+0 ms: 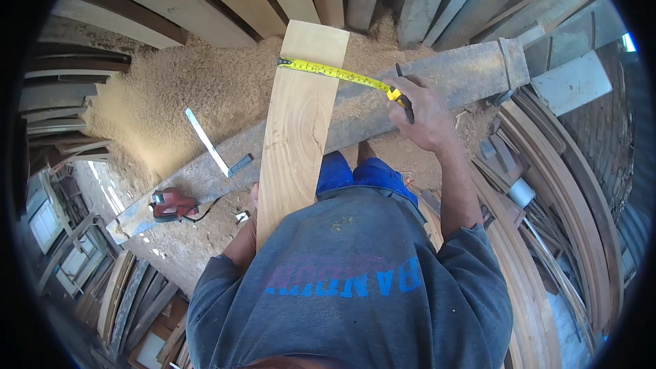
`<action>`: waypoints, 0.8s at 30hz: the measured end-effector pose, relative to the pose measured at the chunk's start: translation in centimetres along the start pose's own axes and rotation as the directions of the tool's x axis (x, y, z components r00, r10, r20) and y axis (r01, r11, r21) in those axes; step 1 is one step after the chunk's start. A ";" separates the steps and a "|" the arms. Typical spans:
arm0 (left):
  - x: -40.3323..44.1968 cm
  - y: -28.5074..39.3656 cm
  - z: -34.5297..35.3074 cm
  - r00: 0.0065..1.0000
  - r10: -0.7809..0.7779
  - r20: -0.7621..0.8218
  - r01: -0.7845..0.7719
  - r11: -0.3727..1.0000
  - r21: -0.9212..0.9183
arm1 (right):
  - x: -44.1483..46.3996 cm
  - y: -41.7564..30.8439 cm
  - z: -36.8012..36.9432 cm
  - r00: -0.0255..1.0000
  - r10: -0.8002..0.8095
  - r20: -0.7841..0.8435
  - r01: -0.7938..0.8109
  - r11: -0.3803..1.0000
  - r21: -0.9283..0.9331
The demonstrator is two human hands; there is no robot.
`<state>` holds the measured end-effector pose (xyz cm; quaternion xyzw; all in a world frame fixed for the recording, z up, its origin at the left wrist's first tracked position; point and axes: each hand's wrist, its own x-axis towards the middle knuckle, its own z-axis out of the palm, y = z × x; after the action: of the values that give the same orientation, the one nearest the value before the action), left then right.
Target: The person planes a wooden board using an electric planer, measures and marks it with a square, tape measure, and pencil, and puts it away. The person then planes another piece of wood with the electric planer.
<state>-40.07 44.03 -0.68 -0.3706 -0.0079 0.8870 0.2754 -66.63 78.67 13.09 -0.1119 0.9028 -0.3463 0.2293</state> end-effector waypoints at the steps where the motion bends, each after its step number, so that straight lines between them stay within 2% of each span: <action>1: 0.0 0.2 0.0 1.000 0.004 0.000 -0.004 1.000 0.005 | -0.1 0.2 0.2 1.000 -0.015 -0.018 0.015 1.000 -0.017; 3: -0.1 0.3 0.2 1.000 0.003 -0.003 -0.003 1.000 0.011 | -0.2 1.0 0.6 0.997 -0.046 -0.054 0.043 0.998 -0.052; 15: -0.7 0.3 0.4 1.000 0.011 -0.013 -0.011 0.999 0.046 | -0.7 0.8 0.5 0.999 -0.004 -0.037 0.003 1.000 -0.013; 18: -1.3 -0.2 0.9 0.999 0.013 -0.050 -0.009 0.997 0.083 | -0.7 1.6 0.8 0.998 -0.034 -0.043 0.034 0.999 -0.020; 20: -1.5 -0.2 1.9 0.995 0.022 -0.092 -0.005 0.984 0.178 | -0.7 1.5 0.6 1.000 -0.001 -0.030 0.003 0.999 0.053; 21: -1.6 0.1 3.1 0.990 0.024 -0.138 0.016 0.959 0.284 | -0.8 1.4 0.5 1.000 0.014 -0.018 -0.013 0.996 0.090; 22: -1.4 0.6 4.5 0.984 0.043 -0.172 0.041 0.889 0.455 | -0.9 1.5 0.6 0.999 0.022 -0.037 -0.018 0.995 0.093; 24: -0.7 1.7 7.0 0.968 0.087 -0.234 0.119 0.664 0.738 | -1.1 1.9 0.5 0.996 0.037 -0.078 -0.030 0.995 0.098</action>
<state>-45.13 43.55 4.41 -0.3333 0.3875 0.7557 0.4095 -65.54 80.18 11.85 -0.0716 0.8951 -0.3899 0.2042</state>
